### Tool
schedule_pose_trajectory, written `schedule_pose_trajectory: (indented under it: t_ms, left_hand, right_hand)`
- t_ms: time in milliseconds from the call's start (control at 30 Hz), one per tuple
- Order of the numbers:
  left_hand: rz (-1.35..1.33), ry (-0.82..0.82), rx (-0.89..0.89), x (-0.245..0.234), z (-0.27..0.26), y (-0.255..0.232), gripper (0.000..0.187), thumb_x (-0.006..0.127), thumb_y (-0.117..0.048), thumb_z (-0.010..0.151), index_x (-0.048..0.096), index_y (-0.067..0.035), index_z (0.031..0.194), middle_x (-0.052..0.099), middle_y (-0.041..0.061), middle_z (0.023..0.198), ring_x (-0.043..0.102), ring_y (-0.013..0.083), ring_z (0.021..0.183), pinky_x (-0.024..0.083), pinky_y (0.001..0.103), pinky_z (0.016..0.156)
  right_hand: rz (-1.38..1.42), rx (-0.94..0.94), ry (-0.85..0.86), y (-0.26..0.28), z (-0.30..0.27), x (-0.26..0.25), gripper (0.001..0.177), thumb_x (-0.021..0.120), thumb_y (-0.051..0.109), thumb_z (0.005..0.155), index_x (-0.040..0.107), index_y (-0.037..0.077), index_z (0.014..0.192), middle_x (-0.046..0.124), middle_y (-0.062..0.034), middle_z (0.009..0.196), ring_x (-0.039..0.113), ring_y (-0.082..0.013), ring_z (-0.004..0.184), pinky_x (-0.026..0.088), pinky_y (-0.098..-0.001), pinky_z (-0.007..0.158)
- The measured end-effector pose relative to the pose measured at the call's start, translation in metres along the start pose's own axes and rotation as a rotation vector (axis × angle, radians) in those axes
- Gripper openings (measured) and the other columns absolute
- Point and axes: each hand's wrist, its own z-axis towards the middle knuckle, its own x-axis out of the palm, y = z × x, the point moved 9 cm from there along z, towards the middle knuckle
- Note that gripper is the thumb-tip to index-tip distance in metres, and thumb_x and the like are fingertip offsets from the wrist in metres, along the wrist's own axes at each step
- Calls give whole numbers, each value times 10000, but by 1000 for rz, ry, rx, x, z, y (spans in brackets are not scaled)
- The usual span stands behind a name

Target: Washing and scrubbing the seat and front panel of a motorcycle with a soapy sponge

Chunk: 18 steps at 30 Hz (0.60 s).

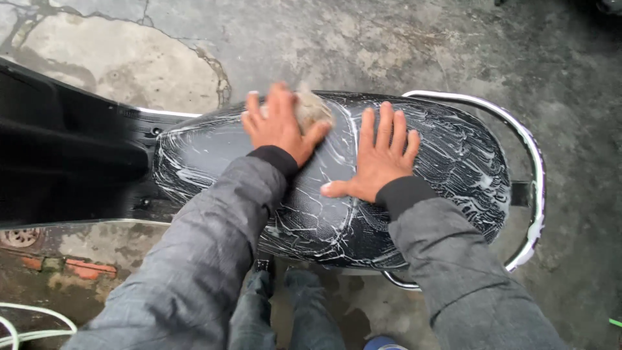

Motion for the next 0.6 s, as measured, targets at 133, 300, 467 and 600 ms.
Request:
schedule_pose_trajectory:
  t_ms: [133,300,467,600]
  left_hand:
    - [131,-262,245,-4,-1,16,525,668,-596,637,454,-214,926,485,0,1140,404,296,1082,281,475,892]
    - [336,-524,61,4,-2,40,694,692,-447,633,444,-19,1120,468,273,1008,433,509,920,328,570,756]
    - [141,-224,73,-12,21,40,528,572,-564,674,435,-287,1102,477,11,1044,464,356,952,331,508,796]
    - [164,-243,40,9,-1,4,493,570,-494,712,487,-392,1188,409,-10,1278,353,441,1157,261,554,934]
  right_hand:
    - [11,-15,-3,3,-4,-2,1373,707,711,549,-146,63,1406,-274,-201,1419,-225,-407,1302,-129,-568,1004]
    - [-93,62,9,-3,7,2,1451,725,754,452,-129,70,1405,-225,-198,1431,-185,-408,1307,-72,-590,1013]
    - [-11,68,28,3,2,-6,1445,745,717,463,-141,82,1412,-264,-182,1425,-213,-409,1298,-89,-586,996]
    - [11,81,28,0,5,0,1456,760,709,443,-149,106,1407,-274,-171,1423,-226,-396,1298,-109,-586,1005]
